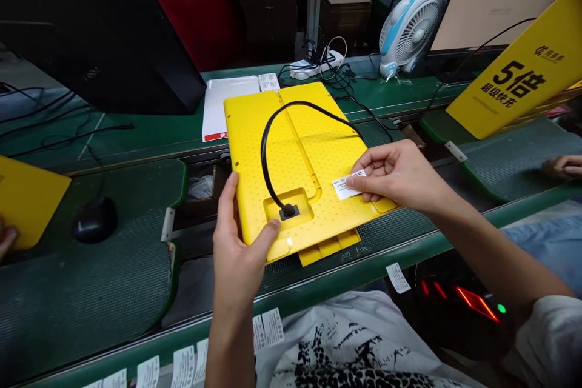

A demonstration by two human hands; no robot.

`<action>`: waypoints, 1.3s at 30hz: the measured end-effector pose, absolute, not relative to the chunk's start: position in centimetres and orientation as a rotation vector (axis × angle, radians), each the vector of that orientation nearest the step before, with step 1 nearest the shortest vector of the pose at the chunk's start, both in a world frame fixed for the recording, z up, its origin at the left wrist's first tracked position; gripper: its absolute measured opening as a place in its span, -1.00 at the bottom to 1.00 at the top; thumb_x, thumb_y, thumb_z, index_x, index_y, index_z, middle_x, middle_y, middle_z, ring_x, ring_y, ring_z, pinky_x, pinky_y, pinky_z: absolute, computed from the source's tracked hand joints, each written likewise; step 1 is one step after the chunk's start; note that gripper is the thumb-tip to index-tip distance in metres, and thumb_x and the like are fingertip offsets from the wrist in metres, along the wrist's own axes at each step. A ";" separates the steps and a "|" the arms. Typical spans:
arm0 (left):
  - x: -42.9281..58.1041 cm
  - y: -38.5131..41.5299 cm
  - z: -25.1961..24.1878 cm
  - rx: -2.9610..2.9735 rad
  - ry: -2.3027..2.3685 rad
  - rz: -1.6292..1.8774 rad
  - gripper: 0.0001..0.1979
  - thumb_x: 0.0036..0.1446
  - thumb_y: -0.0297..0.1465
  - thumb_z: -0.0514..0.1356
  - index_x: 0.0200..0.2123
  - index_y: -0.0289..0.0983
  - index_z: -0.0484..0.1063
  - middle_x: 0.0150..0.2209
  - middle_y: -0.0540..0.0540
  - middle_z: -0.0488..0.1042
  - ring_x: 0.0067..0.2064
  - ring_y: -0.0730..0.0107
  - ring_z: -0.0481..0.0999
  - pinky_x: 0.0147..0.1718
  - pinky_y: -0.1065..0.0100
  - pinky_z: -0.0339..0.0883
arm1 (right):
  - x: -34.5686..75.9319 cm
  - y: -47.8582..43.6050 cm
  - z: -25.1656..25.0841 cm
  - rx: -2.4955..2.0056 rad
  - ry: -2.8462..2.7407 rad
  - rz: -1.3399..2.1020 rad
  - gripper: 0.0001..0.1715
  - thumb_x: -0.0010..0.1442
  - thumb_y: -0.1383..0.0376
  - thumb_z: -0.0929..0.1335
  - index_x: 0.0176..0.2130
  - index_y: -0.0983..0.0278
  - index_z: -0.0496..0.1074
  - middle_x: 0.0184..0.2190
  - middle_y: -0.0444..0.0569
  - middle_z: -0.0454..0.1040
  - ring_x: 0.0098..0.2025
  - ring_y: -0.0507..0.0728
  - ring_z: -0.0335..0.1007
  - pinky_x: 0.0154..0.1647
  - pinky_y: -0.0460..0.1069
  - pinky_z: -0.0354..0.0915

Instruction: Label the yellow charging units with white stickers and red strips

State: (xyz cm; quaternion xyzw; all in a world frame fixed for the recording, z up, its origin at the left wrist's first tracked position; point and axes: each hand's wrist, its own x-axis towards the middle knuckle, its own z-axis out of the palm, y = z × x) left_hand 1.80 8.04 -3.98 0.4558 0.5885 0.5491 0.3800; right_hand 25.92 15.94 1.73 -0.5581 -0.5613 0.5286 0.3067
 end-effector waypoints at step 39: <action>1.6 8.0 -3.8 1.116 1.526 1.377 -0.14 0.04 -0.43 0.37 0.40 -0.04 0.17 0.45 -0.09 0.15 0.43 -0.03 0.19 0.35 0.04 0.27 | 24.8 15.7 4.4 -1.659 -2.444 0.356 -0.84 0.14 0.23 0.48 -0.38 0.29 0.55 -0.42 -0.02 0.54 -0.40 0.11 0.39 -0.45 0.01 0.07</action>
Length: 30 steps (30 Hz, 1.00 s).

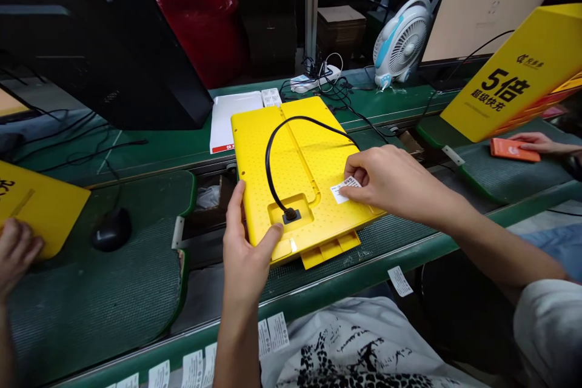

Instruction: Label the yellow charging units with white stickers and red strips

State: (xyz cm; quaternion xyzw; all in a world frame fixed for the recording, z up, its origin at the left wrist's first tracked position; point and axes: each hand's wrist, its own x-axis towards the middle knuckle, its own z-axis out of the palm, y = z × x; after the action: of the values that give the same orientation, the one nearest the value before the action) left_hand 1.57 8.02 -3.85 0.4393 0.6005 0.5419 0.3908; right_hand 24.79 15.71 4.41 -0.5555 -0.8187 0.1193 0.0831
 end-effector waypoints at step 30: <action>-0.7 8.7 -6.2 0.881 1.280 1.477 -0.43 0.32 -0.12 0.19 0.34 -0.11 0.26 0.35 -0.18 0.29 0.30 0.04 0.39 0.20 0.07 0.41 | 28.6 20.5 -5.6 -0.986 -1.665 0.522 -0.63 0.32 0.03 0.36 -0.15 0.23 0.61 -0.14 0.05 0.60 -0.09 0.20 0.52 -0.12 0.07 0.40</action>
State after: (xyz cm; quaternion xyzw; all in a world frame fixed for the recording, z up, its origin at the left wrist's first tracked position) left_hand -0.75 8.74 -6.16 0.3608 0.5241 0.6050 0.4786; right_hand 28.63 20.55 -5.58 -0.4145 -0.6999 0.2194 0.5386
